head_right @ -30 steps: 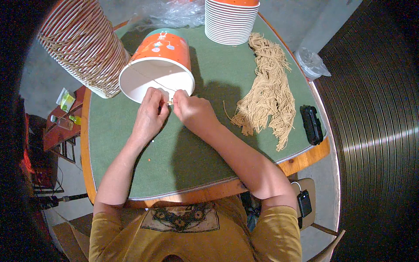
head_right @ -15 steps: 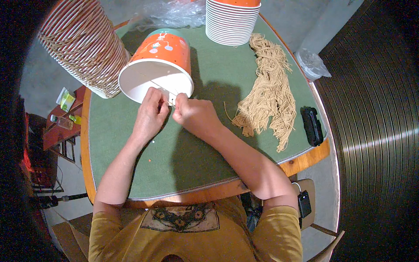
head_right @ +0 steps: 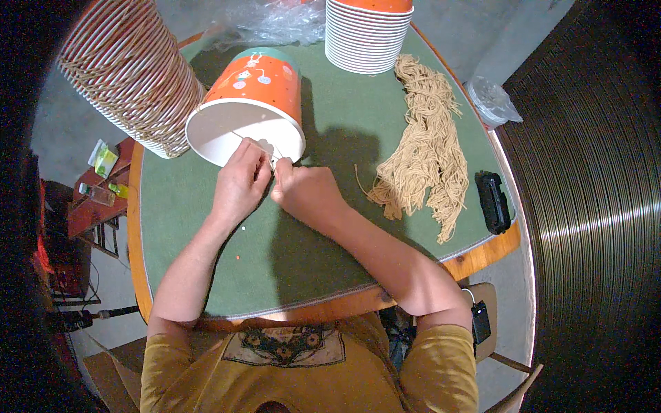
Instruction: The person ties a string around the rim of a paper cup and stacks it onto a pile of other cups. They repeat this process by picking up a new cup, tying a string around it, and adding it to the stack.
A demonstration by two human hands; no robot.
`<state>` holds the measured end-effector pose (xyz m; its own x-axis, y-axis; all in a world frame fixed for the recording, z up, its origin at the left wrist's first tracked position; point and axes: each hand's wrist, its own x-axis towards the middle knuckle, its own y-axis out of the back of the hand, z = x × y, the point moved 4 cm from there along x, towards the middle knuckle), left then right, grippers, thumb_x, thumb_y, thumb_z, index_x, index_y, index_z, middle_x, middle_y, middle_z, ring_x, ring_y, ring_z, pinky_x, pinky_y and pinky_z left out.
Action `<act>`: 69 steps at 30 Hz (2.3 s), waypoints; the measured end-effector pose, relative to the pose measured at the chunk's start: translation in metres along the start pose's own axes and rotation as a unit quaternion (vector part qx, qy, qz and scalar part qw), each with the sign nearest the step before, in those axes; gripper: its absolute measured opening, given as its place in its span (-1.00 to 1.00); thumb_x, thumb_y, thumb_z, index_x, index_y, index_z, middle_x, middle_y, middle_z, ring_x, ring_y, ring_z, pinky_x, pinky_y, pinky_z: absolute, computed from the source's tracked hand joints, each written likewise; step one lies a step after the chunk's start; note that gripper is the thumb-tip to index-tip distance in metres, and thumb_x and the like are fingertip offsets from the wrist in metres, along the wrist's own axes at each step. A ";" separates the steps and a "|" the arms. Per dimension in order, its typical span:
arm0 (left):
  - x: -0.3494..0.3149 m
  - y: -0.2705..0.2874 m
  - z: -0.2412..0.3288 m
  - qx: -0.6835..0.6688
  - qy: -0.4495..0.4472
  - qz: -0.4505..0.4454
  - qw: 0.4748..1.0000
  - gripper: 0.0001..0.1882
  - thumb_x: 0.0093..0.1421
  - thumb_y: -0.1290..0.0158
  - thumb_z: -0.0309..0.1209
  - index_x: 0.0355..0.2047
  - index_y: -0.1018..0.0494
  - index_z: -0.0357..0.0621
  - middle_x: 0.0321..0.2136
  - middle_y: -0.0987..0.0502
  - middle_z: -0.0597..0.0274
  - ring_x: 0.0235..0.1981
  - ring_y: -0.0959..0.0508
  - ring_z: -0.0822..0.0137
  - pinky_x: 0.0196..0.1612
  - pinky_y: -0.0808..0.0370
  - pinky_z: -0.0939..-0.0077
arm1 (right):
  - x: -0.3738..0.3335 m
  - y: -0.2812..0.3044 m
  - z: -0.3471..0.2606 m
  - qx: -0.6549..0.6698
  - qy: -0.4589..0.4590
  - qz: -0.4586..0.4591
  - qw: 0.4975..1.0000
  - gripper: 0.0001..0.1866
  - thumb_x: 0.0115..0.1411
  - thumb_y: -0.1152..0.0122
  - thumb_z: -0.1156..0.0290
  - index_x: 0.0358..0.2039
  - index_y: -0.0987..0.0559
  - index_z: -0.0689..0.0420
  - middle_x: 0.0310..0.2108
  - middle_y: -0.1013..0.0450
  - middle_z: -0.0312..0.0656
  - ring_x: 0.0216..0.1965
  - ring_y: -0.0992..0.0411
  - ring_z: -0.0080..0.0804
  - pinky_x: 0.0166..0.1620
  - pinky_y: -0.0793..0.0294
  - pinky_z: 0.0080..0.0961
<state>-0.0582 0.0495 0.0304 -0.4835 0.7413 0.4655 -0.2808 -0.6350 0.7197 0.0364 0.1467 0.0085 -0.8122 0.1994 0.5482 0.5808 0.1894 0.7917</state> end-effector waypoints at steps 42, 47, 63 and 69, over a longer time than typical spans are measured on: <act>-0.003 0.008 0.004 0.018 -0.064 -0.049 0.997 -0.69 0.03 -0.09 -0.49 -0.16 -0.45 -0.14 -0.20 -0.42 0.16 -0.18 -0.40 0.06 -0.11 -0.43 0.21 | -0.005 0.013 -0.003 0.053 0.040 0.019 0.998 -0.83 -0.01 -0.28 0.42 -0.44 -0.43 0.03 -0.70 -0.39 -0.26 -0.68 -0.44 -0.26 -0.59 -0.43 -0.30; -0.005 0.013 0.006 0.130 -0.094 -0.016 0.987 -0.51 -0.03 -0.18 -0.31 -0.03 -0.45 -0.07 -0.16 -0.44 0.16 -0.06 -0.39 0.10 0.08 -0.26 0.10 | 0.002 0.042 -0.015 -0.001 0.118 0.024 0.993 -0.83 -0.02 -0.24 0.38 -0.44 -0.43 0.10 -0.54 -0.43 -0.15 -0.49 -0.50 -0.29 -0.45 -0.48 -0.30; -0.005 0.104 0.038 0.152 -0.119 -0.030 0.981 -0.76 0.01 -0.23 -0.43 -0.31 -0.43 -0.06 -0.27 -0.45 0.27 0.00 -0.42 0.25 0.29 0.00 0.03 | 0.082 0.181 -0.023 0.118 0.119 0.031 0.985 -0.91 0.17 -0.16 0.40 -0.35 -0.53 0.13 -0.42 -0.40 -0.18 -0.34 -0.42 -0.17 -0.22 -0.45 -0.25; 0.001 0.139 0.053 0.052 -0.104 -0.125 0.985 -0.78 0.13 -0.17 -0.39 -0.22 -0.45 -0.11 -0.37 -0.38 0.20 -0.13 -0.40 0.20 0.24 -0.05 0.14 | 0.084 0.182 -0.020 0.144 0.132 0.057 0.979 -0.92 0.09 -0.24 0.44 -0.39 -0.53 0.13 -0.44 -0.38 -0.19 -0.33 -0.38 -0.21 -0.22 -0.42 -0.28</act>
<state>-0.0540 -0.0268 0.1580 -0.2271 0.9074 0.3536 -0.2774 -0.4084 0.8696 0.0729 0.1789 0.2037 -0.7047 -0.0134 0.7094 0.6290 0.4509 0.6333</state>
